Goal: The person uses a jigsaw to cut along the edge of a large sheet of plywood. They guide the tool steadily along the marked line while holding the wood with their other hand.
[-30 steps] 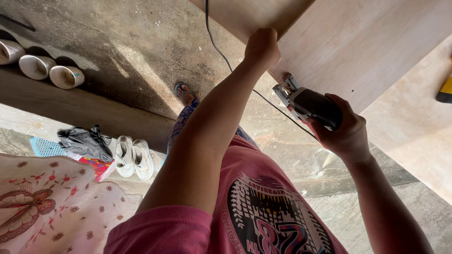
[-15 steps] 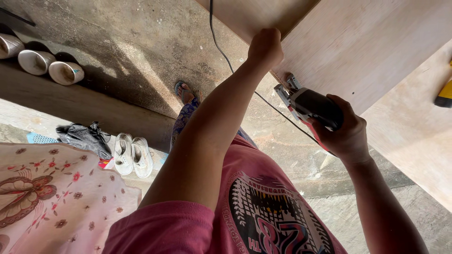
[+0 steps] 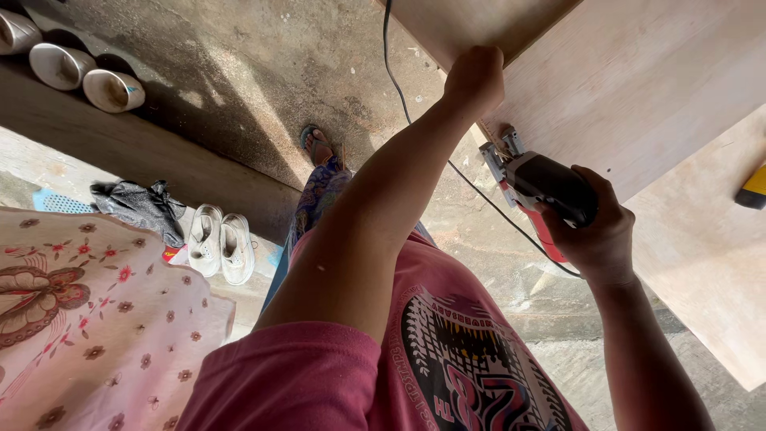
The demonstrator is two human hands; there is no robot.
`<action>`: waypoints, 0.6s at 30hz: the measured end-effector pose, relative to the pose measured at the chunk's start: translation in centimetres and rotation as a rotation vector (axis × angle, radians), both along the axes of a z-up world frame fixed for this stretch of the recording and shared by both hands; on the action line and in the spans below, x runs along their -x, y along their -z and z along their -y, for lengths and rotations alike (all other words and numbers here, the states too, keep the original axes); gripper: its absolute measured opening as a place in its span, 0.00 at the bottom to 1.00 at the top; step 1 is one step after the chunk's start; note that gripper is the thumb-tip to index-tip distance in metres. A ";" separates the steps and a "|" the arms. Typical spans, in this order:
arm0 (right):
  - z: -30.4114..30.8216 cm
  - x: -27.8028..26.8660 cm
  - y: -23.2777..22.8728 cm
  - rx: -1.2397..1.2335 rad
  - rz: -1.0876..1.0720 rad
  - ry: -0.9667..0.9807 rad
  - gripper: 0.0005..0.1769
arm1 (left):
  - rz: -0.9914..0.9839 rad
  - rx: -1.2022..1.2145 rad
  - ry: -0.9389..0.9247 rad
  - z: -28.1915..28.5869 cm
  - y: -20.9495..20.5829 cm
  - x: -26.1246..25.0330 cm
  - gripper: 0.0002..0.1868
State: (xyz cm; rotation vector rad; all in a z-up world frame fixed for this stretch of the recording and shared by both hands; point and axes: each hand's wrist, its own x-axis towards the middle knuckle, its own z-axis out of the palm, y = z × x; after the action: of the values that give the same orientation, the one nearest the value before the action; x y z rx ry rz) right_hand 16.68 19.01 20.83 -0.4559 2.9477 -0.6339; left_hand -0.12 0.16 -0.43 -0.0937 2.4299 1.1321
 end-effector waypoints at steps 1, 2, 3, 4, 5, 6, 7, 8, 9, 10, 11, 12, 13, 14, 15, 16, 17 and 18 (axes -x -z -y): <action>0.1 0.0 0.0 -0.002 0.000 -0.002 0.32 | 0.000 -0.002 -0.002 0.0 -0.1 0.0 0.10; 0.1 0.0 0.0 -0.004 0.006 0.009 0.32 | 0.008 0.001 0.002 0.1 -0.2 0.0 0.10; 0.2 0.0 -0.1 -0.005 0.012 0.019 0.32 | 0.016 0.004 0.006 0.1 -0.4 0.0 0.10; 0.2 0.0 -0.1 -0.007 0.012 0.016 0.32 | 0.016 0.003 0.003 0.1 -0.5 0.2 0.10; 0.3 -0.1 -0.2 -0.001 0.004 0.009 0.32 | 0.049 0.028 0.030 0.1 -0.7 0.3 0.10; 0.4 -0.1 -0.2 0.007 -0.002 0.000 0.32 | 0.084 0.056 0.054 0.2 -0.8 0.4 0.11; 0.3 0.0 -0.2 0.007 0.000 -0.005 0.32 | 0.085 0.056 0.049 -0.1 -0.1 0.3 0.11; 0.3 0.0 -0.3 -0.001 0.011 -0.003 0.33 | 0.035 0.022 0.019 -0.3 0.6 0.3 0.12; 0.2 0.1 -0.3 -0.010 0.022 -0.002 0.34 | -0.015 -0.010 -0.011 -0.4 1.4 0.2 0.13; 0.1 -0.1 -0.3 -0.012 0.025 -0.006 0.34 | -0.012 -0.013 -0.015 -0.2 0.9 0.0 0.13; 0.0 -0.3 -0.4 -0.011 0.031 0.001 0.34 | 0.000 -0.020 -0.022 0.0 0.5 -0.2 0.13; -0.1 -0.3 -0.4 -0.009 0.033 0.007 0.34 | 0.008 -0.028 -0.031 0.2 0.0 -0.2 0.12; -0.1 -0.3 -0.3 -0.012 0.032 0.002 0.34 | 0.006 -0.030 -0.036 0.2 0.4 -0.1 0.12; -0.3 -0.5 -0.3 -0.001 0.019 -0.011 0.34 | -0.016 -0.032 -0.039 0.0 0.8 -0.1 0.13; -0.4 -0.8 -0.3 0.009 0.006 -0.024 0.33 | -0.039 -0.033 -0.042 -0.3 1.2 -0.2 0.13; -0.6 -0.8 -0.2 0.005 0.005 -0.028 0.33 | -0.040 -0.037 -0.046 -0.6 2.0 -0.1 0.13; -0.7 -0.9 -0.1 -0.003 -0.010 -0.041 0.34 | -0.082 -0.036 -0.064 -1.0 2.8 -0.1 0.13; -0.8 -1.0 -0.1 -0.011 -0.023 -0.054 0.34 | -0.121 -0.036 -0.083 -1.4 3.5 -0.3 0.12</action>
State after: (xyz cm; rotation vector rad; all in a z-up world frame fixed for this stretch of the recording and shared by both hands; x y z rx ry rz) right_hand 17.71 19.80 20.94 -0.5437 2.9471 -0.6103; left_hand 0.14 1.51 -3.93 -0.1188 2.5317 1.2508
